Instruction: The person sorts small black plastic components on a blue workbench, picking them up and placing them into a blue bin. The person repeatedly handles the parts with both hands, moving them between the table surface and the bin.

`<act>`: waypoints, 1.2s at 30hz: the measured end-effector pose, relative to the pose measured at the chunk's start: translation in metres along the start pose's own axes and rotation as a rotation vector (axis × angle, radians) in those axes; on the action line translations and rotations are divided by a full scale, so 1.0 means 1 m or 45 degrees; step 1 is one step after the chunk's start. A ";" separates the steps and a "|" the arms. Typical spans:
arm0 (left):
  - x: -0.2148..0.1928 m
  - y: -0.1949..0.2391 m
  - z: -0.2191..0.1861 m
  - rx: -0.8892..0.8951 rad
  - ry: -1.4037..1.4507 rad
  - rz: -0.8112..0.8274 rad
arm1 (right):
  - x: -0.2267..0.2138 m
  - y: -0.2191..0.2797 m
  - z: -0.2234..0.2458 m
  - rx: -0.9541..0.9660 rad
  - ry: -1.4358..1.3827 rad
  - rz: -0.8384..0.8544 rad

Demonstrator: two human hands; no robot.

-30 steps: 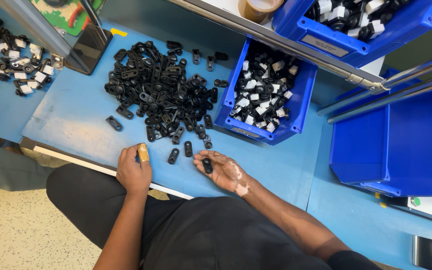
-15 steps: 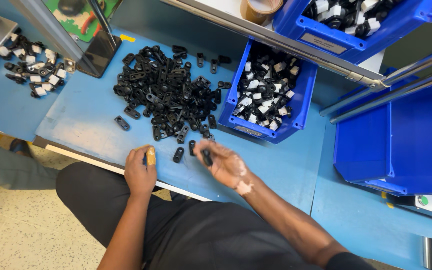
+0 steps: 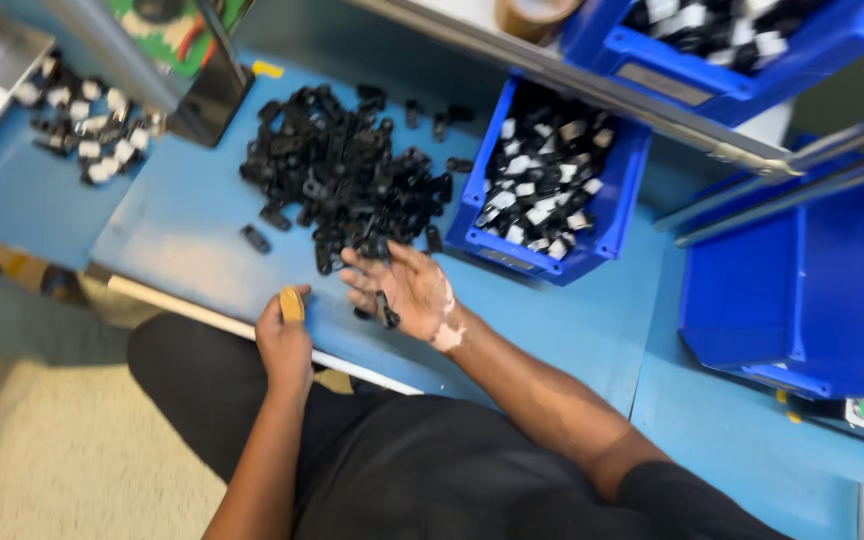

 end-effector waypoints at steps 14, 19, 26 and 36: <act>0.044 0.084 0.021 -1.203 0.873 0.144 | -0.033 0.029 -0.041 -0.064 -0.056 -0.147; 0.019 0.083 0.039 -1.125 0.814 -0.050 | -0.055 0.012 -0.082 0.512 -0.717 -0.260; 0.009 0.088 0.045 -1.021 0.924 -0.094 | -0.003 0.025 -0.008 -0.081 -0.552 0.357; -0.009 0.070 0.058 -1.066 1.036 -0.376 | 0.004 -0.033 -0.047 0.130 0.301 -0.060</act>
Point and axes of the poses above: each hand's wrist, its own y-axis away from the middle knuckle, its own x-axis out of the palm, z = x × y, the point moved 5 cm from there along -y, towards the middle knuckle, and after that the axes turned 3 degrees about -y, right-handed, at the moved point
